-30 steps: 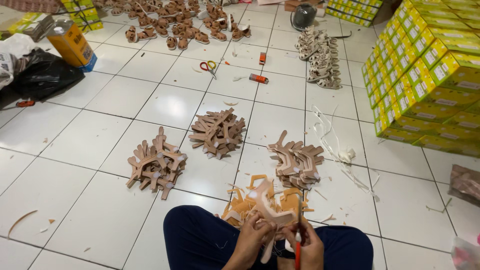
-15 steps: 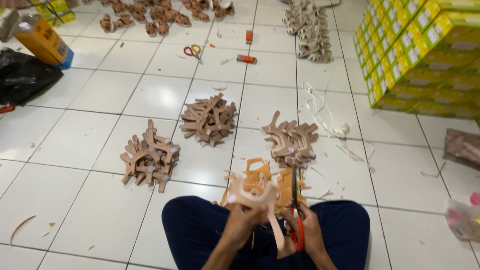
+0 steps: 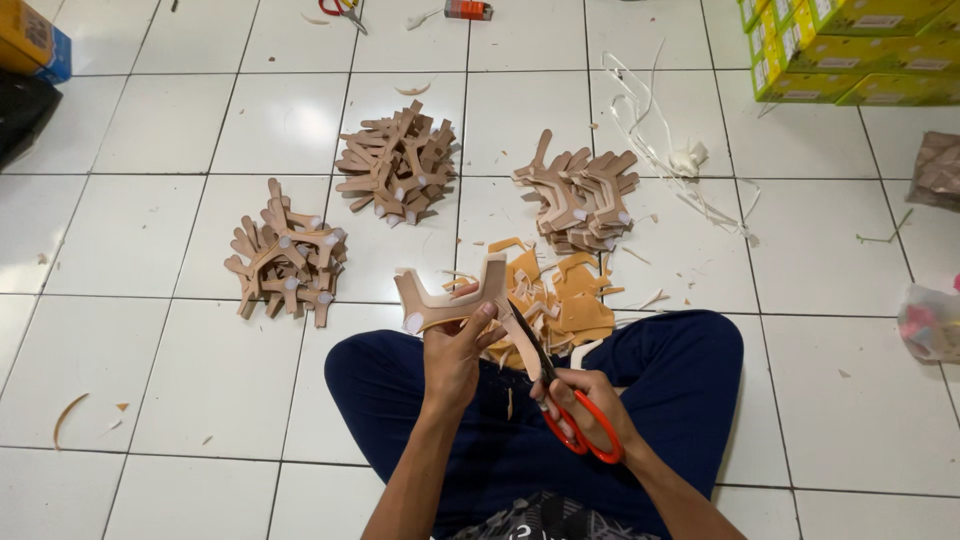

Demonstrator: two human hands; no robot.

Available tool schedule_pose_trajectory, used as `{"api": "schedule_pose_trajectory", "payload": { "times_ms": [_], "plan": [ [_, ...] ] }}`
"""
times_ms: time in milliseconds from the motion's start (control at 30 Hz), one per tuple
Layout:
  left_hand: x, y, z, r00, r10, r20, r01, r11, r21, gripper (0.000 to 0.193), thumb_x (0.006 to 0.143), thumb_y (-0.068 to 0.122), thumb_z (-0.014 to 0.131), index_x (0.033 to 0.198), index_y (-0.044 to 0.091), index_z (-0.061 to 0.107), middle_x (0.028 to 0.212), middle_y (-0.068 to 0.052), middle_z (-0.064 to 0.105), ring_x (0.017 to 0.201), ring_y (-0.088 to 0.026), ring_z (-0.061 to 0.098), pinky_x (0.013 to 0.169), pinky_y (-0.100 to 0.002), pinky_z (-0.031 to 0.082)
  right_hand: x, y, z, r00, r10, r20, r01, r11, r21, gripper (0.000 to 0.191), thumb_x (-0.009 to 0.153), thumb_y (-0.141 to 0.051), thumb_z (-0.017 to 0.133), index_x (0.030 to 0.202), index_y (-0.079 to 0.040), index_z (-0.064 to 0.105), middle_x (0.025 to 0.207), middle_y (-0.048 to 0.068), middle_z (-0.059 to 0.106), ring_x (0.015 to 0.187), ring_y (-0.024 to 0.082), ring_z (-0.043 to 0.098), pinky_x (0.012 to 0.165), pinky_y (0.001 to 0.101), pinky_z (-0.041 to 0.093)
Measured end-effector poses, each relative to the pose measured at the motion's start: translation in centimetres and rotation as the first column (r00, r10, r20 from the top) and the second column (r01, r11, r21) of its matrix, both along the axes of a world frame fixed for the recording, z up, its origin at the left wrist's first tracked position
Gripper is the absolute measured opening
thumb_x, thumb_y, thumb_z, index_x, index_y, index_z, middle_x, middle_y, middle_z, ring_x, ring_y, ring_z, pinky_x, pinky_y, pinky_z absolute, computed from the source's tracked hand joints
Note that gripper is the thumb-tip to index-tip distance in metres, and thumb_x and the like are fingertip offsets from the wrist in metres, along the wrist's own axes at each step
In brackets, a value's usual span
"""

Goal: The person sits on the floor and uses scissors to trim the edges of small, pre-shaped leather pieces. They handle each piece individually, cutting away excess material and placing the finished pieces into a pile.

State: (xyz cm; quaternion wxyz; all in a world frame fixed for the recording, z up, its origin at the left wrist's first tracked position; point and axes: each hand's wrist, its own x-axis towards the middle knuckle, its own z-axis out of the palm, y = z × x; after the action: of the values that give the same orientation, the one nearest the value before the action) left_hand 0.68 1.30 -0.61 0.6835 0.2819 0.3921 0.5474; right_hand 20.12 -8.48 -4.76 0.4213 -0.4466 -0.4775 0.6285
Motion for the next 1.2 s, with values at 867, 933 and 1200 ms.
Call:
{"api": "schedule_pose_trajectory", "payload": {
  "times_ms": [867, 933, 1200],
  "plan": [
    [3.2, -3.3, -2.4, 0.917, -0.058, 0.394, 0.211, 0.91, -0.356, 0.028, 0.091, 0.005, 0.072, 0.112, -0.011, 0.063, 0.099, -0.016, 0.07, 0.091, -0.021, 0.073, 0.079, -0.026, 0.063, -0.7, 0.3, -2.0, 0.982, -0.153, -0.106, 0.152, 0.988, -0.019, 0.062, 0.096, -0.061, 0.054, 0.093, 0.0, 0.06, 0.059, 0.0, 0.05, 0.042, 0.006, 0.043, 0.038, 0.0219, 0.039],
    [3.1, -3.1, -2.1, 0.9, -0.039, 0.434, 0.222, 0.898, -0.379, 0.031, 0.092, 0.002, 0.07, 0.113, -0.018, 0.059, 0.1, -0.02, 0.069, 0.093, -0.024, 0.073, 0.081, -0.026, 0.062, -0.7, 0.0, -2.6, 0.976, -0.205, -0.073, 0.202, 0.978, -0.042, 0.064, 0.098, -0.06, 0.054, 0.087, 0.003, 0.061, 0.056, 0.001, 0.051, 0.038, 0.006, 0.043, 0.035, 0.0217, 0.037],
    [-0.6, 0.5, -1.6, 0.977, -0.15, 0.15, 0.178, 0.964, -0.196, 0.027, 0.096, 0.005, 0.045, 0.119, -0.01, 0.049, 0.1, -0.02, 0.063, 0.084, -0.023, 0.068, 0.068, -0.031, 0.059, 0.9, 0.0, -0.7, 0.997, -0.072, -0.006, 0.072, 0.997, 0.01, 0.062, 0.096, -0.062, 0.055, 0.1, -0.001, 0.065, 0.065, -0.003, 0.053, 0.051, 0.004, 0.052, 0.047, 0.021, 0.047]
  ]
}}
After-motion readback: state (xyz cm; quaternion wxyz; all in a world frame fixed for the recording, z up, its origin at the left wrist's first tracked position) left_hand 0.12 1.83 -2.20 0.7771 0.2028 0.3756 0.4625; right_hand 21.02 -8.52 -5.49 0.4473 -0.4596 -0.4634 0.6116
